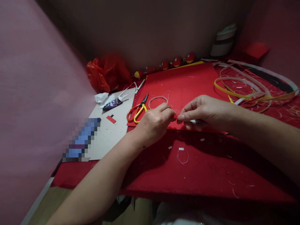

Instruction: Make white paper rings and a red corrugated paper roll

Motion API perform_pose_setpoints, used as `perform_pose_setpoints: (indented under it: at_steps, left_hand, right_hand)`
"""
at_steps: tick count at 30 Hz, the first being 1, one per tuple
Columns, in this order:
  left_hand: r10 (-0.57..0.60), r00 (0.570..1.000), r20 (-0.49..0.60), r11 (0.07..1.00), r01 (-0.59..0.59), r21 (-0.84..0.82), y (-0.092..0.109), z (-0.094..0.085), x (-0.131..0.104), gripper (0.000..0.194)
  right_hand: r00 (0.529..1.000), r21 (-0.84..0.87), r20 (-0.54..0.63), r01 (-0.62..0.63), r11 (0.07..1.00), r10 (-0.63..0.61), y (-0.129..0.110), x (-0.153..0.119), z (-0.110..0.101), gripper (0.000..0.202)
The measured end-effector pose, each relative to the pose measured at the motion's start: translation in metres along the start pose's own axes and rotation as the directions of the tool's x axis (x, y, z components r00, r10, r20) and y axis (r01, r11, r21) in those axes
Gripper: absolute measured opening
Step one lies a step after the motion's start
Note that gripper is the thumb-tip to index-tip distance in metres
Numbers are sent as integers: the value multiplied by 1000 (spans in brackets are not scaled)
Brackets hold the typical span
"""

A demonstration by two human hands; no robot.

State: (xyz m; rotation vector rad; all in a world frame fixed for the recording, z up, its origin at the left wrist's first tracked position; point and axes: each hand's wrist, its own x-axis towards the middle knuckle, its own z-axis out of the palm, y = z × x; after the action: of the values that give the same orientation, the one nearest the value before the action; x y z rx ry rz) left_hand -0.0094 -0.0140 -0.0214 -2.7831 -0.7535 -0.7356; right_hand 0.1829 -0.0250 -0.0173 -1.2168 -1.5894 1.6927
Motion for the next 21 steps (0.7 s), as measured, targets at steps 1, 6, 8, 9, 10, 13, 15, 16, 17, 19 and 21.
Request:
perform_pose_setpoints:
  at_steps: [1,6,8,9,10,13,15,16,17,19,21]
  left_hand:
    - [5,1000,11,1000,-5,27,1,0,-1,11]
    - [-8,997,74,990,-3,141,8,-1,0,20]
    - [-29,995,93,987,13,159,12,-2,0,21]
    - [-37,994,101,987,20,162,13,-2,0,21]
    - [-47,993,106,987,30,159,14,-3,1,21]
    - [-90,993,73,994,84,69,13,-4,4,17]
    - [-129,991,23,987,130,-94,10,-6,6,11]
    - [-150,989,1,968,147,-203,9,-7,7,7]
    - [-174,985,-11,932,162,-323,7,-7,8,5]
    - [-241,971,-6,806,196,-558,5,-9,9,7]
    - [-308,950,38,647,239,-724,5,-10,9,10]
  right_hand:
    - [1000,7,-3,2,1000,-2,0,0,1,29]
    - [995,-170,-100,-5,985,-12,3,0,5,39]
    - [993,-226,-117,-11,974,-16,4,1,8,40]
    - [993,-237,-119,-8,971,-21,3,1,9,41]
    - [993,-242,-118,-4,970,-26,3,1,9,41]
    - [995,-231,-90,20,973,-42,2,1,9,39]
    - [996,-189,-69,50,981,-64,0,0,6,36]
    - [995,-154,-63,70,986,-81,-1,-1,5,35]
    - [993,-110,-58,94,989,-101,-2,-1,3,34]
    - [990,-20,-47,135,991,-136,-5,-3,2,31]
    - [989,46,-27,147,988,-146,-7,-5,1,28]
